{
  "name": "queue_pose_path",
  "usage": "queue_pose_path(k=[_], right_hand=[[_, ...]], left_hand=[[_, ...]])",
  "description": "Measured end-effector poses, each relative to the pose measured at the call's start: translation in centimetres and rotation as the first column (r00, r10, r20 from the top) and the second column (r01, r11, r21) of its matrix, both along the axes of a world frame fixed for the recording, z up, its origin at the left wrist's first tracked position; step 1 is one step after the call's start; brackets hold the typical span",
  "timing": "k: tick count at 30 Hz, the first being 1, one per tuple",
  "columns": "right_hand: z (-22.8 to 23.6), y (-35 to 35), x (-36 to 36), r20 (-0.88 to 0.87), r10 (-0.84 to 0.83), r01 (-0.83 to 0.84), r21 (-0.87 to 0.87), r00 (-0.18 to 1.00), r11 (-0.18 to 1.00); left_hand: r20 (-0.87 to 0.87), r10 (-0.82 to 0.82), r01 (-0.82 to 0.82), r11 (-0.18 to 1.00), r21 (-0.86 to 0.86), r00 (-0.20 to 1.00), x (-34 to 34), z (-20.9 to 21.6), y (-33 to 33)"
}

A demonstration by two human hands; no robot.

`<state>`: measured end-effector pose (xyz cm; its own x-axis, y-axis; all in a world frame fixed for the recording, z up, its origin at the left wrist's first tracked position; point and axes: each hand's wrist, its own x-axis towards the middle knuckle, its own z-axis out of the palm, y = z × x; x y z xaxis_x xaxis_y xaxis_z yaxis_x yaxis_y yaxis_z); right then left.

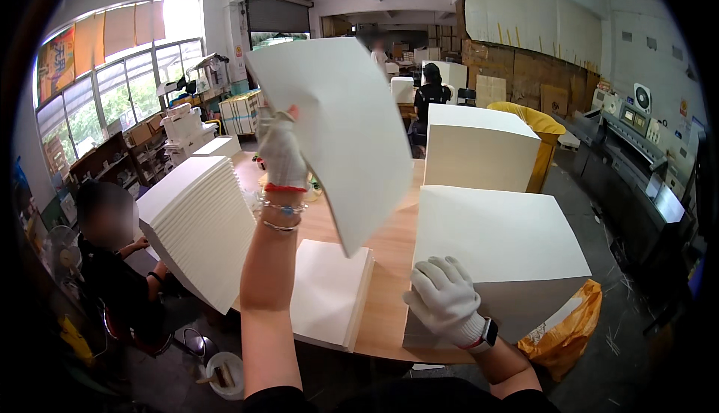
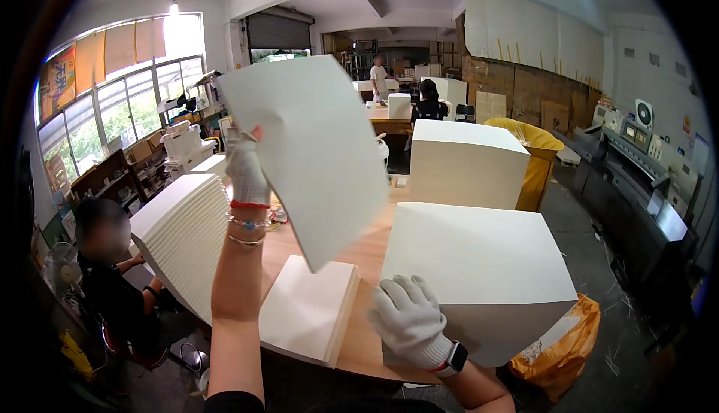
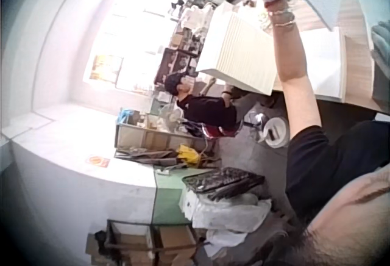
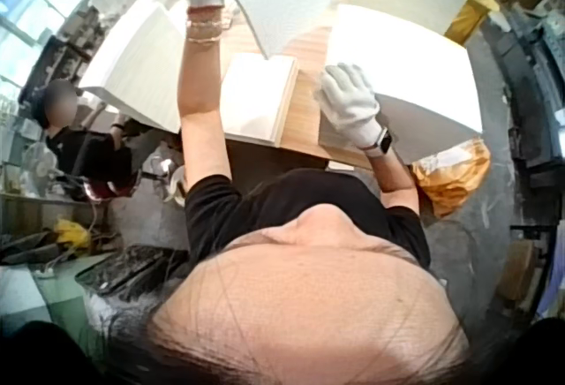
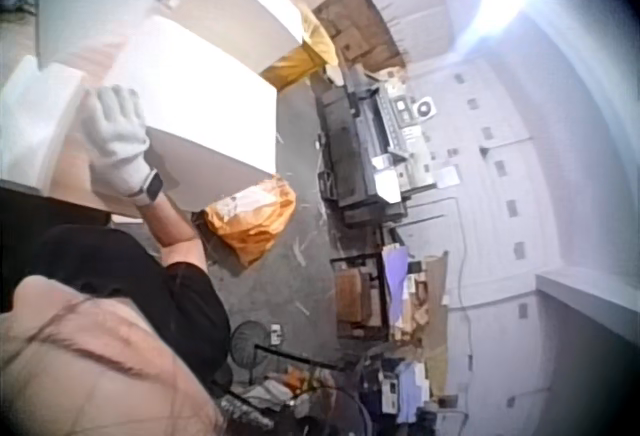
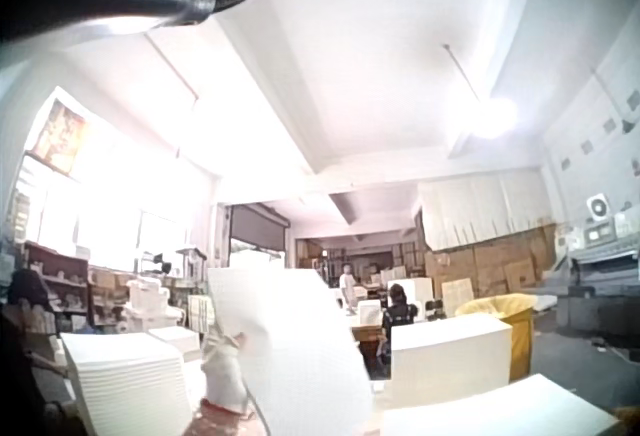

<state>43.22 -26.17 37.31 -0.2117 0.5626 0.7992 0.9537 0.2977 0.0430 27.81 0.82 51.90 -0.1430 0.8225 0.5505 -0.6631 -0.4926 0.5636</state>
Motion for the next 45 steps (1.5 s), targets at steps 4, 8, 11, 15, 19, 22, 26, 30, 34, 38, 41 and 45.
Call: queue_pose_path(k=[4,8,11,15,19,22,26,30,34,38,41,45], right_hand=[[-0.3,0.4,-0.8,-0.148,0.027,-0.032,-0.033,0.989,0.999],[-2.8,5.5,-6.3,-0.411,0.253,-0.263,0.034,0.876,0.964],[-9.8,11.1,-8.4,-0.649,0.296,-0.378,0.014,0.701,0.926],[-35.0,15.1,-5.0,-0.840,0.006,-0.744,0.483,-0.542,0.462],[-34.8,13.1,-4.3,-0.968,0.093,-0.821,0.248,-0.234,0.514],[-29.0,14.0,-7.9,-0.984,-0.127,-0.666,-0.013,-0.123,0.746],[-33.4,13.9,-6.9,-0.907,-0.420,-0.686,-0.302,-0.006,0.661],[-24.7,11.0,-9.0,-0.738,-0.614,-0.497,-0.659,0.281,0.564],[-26.2,7.9,-9.3,-0.566,-0.353,-0.344,-0.779,0.745,0.523],[-24.8,7.9,-10.3,-0.354,-0.294,-0.170,-0.845,0.888,0.507],[-25.9,7.9,-10.3,-0.365,-0.282,-0.172,-0.828,0.887,0.533],[-26.0,7.8,-10.3,-0.422,-0.214,-0.217,-0.763,0.881,0.609]], left_hand=[[-0.020,0.184,-0.177,0.967,0.184,0.983,-2.0,-0.4,-1.5],[-0.117,0.428,-0.380,0.877,0.293,0.896,-1.9,-7.7,-3.6],[-0.092,0.454,-0.300,0.713,0.633,0.886,1.6,-12.4,-7.0],[-0.286,0.777,-0.339,0.530,0.778,0.561,4.8,-17.4,-10.8],[-0.646,0.582,-0.108,0.778,0.619,0.494,3.8,-23.4,-8.6],[-0.825,0.242,0.100,0.936,0.337,0.511,-0.8,-32.5,-4.2],[-0.843,0.531,-0.182,0.841,0.510,0.090,-14.2,-39.9,-2.2],[-0.966,0.201,-0.195,0.953,0.231,-0.160,-23.7,-44.8,-0.8],[-0.977,-0.003,-0.152,0.988,-0.036,0.215,-26.1,-46.7,-1.6],[-0.916,-0.243,-0.174,0.935,-0.309,0.319,-27.0,-45.6,-1.4],[-0.920,-0.299,-0.227,0.906,-0.356,0.252,-27.4,-44.4,-1.5],[-0.918,-0.288,-0.233,0.906,-0.353,0.272,-27.6,-44.7,-1.4]])
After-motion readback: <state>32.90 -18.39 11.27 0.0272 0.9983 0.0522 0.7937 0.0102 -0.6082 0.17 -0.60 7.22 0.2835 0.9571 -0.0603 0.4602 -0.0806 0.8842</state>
